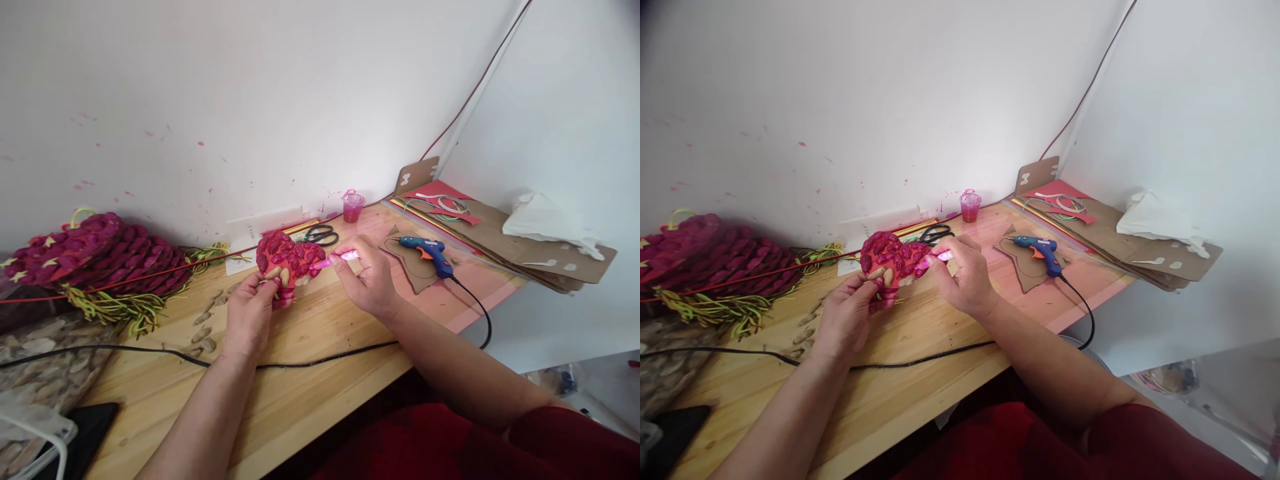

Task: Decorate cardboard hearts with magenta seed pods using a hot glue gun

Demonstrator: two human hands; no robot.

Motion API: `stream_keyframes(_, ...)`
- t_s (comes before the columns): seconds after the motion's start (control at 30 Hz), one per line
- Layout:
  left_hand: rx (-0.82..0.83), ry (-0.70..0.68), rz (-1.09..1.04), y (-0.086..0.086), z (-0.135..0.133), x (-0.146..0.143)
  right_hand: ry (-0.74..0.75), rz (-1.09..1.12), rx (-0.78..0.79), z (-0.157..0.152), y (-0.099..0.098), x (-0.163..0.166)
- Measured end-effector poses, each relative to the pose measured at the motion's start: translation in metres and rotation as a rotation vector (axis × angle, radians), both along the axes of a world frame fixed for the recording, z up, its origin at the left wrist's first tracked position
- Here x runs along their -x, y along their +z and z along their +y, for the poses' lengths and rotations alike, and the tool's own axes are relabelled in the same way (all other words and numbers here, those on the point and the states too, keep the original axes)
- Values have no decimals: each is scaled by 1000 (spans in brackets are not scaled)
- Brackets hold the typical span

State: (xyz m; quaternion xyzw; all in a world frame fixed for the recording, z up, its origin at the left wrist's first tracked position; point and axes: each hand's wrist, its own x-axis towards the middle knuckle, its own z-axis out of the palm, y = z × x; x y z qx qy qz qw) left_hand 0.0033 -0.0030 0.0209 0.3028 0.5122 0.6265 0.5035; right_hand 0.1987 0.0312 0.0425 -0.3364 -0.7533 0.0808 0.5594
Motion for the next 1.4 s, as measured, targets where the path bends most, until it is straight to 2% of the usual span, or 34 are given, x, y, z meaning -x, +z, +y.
stream_keyframes(0.17,3,-10,-3,0,0,0,35,-5,12,0,0,0)
stream_keyframes(0.3,-4,-5,-8,-1,0,0,-8,-6,-3,0,1,0)
stream_keyframes(0.47,10,6,-15,-1,1,-1,36,-13,-5,-1,1,1)
stream_keyframes(0.6,11,7,-14,-1,1,0,-3,3,-4,-1,1,1)
stream_keyframes(0.77,11,3,-7,0,0,-1,43,-8,-4,-1,0,1)
stream_keyframes(0.97,5,4,-8,2,-1,-3,-30,11,-16,1,-1,0)
stream_keyframes(1.17,2,-7,-8,2,0,-2,9,4,-3,0,-2,0)
stream_keyframes(1.4,14,10,-1,1,-1,-3,-14,-31,-10,0,-1,0)
